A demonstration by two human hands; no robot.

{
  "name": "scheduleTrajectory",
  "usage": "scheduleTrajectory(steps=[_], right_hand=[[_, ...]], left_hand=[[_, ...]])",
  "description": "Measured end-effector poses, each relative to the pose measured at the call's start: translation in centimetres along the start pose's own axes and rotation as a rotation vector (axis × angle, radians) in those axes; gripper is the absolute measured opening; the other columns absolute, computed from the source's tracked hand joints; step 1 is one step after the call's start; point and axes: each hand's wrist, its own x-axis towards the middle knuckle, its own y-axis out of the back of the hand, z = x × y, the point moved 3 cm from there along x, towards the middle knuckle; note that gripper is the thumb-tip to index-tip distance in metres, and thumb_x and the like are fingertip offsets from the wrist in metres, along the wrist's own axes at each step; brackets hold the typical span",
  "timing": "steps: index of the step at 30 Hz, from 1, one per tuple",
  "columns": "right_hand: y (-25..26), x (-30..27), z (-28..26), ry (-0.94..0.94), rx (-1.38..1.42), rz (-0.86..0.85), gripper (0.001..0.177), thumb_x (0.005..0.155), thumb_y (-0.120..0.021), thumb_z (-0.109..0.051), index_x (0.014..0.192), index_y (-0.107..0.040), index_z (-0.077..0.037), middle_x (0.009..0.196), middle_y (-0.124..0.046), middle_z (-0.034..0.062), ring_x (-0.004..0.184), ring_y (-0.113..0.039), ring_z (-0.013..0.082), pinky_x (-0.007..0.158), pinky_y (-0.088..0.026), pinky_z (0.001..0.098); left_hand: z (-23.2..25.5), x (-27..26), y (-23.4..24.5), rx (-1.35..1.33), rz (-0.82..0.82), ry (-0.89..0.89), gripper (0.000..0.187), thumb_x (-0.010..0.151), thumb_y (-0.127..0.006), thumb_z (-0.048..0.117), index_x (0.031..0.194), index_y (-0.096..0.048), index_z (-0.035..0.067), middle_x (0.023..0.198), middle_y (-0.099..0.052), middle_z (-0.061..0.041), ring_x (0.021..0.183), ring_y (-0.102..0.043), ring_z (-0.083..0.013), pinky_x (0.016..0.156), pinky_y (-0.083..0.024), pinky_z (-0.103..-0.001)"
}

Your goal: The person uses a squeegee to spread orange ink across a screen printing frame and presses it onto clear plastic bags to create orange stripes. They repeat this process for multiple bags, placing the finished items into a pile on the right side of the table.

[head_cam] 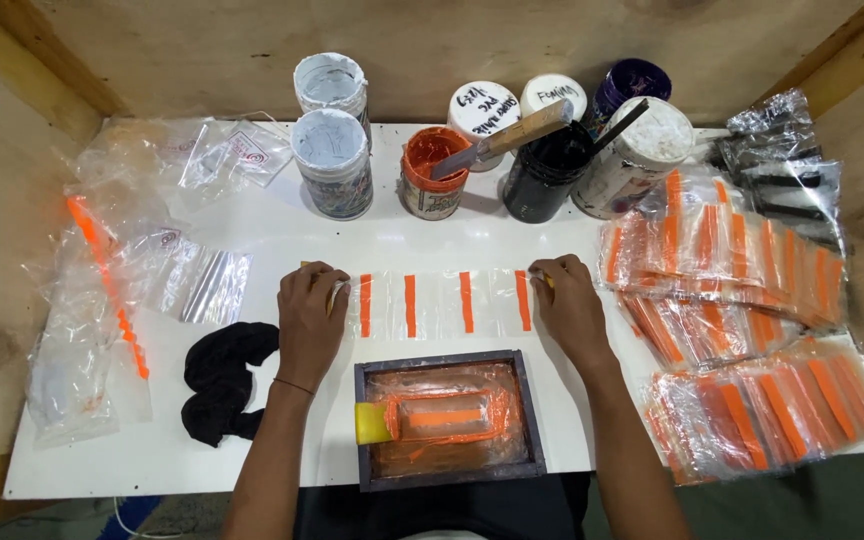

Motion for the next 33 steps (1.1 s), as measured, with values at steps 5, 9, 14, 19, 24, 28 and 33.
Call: scheduleTrajectory(steps=[5,9,14,19,24,28,33], right_hand=[[0.1,-0.1,-0.2,-0.045,0.072,-0.014,0.012,0.101,-0.064,-0.013,0.11,-0.07,-0.007,0.107,-0.065,0.0126,0.105,-0.068,0.0294,0.078,-0.061,0.0369],[1.0,-0.7,-1.4,-0.154,0.31,-0.003,0.013,0.1,-0.064,-0.008,0.112,-0.069,-0.004,0.097,-0.069,0.0183,0.093,-0.071,0.0316,0.076,-0.059,0.0402],[0.8,-0.7,-1.0,-0.202,0.504,0.098,0.015,0.096,-0.069,-0.01,0.111,-0.068,-0.011,0.094,-0.074,0.0104,0.086,-0.067,0.02,0.077,-0.055,0.0329],[1.6,-0.7,-1.4,-0.156,0.639,0.192,0.034,0.094,-0.069,0.0,0.127,-0.067,-0.008,0.095,-0.075,0.0158,0.087,-0.064,0.0187,0.081,-0.052,0.0321],[1.5,-0.2,0.0,-0.152,0.711,0.228,0.014,0.094,-0.073,-0.002,0.108,-0.075,-0.006,0.095,-0.078,0.0119,0.085,-0.067,0.0157,0.074,-0.054,0.0281],[1.9,-0.2,0.7,-0.134,0.709,0.285,0.012,0.094,-0.075,-0.004,0.105,-0.077,-0.008,0.095,-0.078,0.0107,0.088,-0.071,0.0179,0.076,-0.054,0.0294],[5.1,-1.0,0.8,0.009,0.896,0.379,0.013,0.097,-0.07,0.002,0.108,-0.074,-0.003,0.086,-0.075,0.0122,0.055,-0.056,0.0084,0.053,-0.049,0.022]], left_hand=[[0.7,0.0,0.5,-0.065,0.019,0.017,0.015,0.105,-0.062,0.016,0.113,-0.073,0.01,0.119,-0.062,-0.012,0.124,-0.058,-0.0301,0.103,-0.05,-0.04],[1.8,0.0,1.5,-0.244,0.081,0.005,0.012,0.106,-0.059,0.009,0.113,-0.066,0.003,0.116,-0.059,-0.014,0.114,-0.065,-0.0312,0.098,-0.056,-0.039],[1.2,-0.4,1.0,-0.35,0.163,-0.014,0.011,0.106,-0.059,0.006,0.115,-0.064,0.004,0.102,-0.064,-0.011,0.09,-0.07,-0.0242,0.088,-0.059,-0.036],[1.3,-0.5,1.2,-0.443,0.227,-0.022,0.019,0.105,-0.061,0.005,0.124,-0.061,0.003,0.097,-0.068,-0.012,0.078,-0.071,-0.0204,0.083,-0.059,-0.034],[1.9,-0.5,1.9,-0.501,0.346,-0.113,0.012,0.099,-0.067,-0.005,0.107,-0.071,0.002,0.094,-0.072,-0.011,0.078,-0.074,-0.0231,0.077,-0.062,-0.034],[3.0,-0.5,2.6,-0.545,0.371,-0.155,0.018,0.098,-0.065,-0.008,0.109,-0.075,0.002,0.101,-0.072,-0.013,0.079,-0.073,-0.021,0.075,-0.062,-0.035],[6.5,-0.8,4.1,-0.587,0.441,-0.243,0.022,0.098,-0.063,-0.013,0.115,-0.075,-0.005,0.105,-0.071,-0.017,0.076,-0.073,-0.0214,0.067,-0.064,-0.033]])
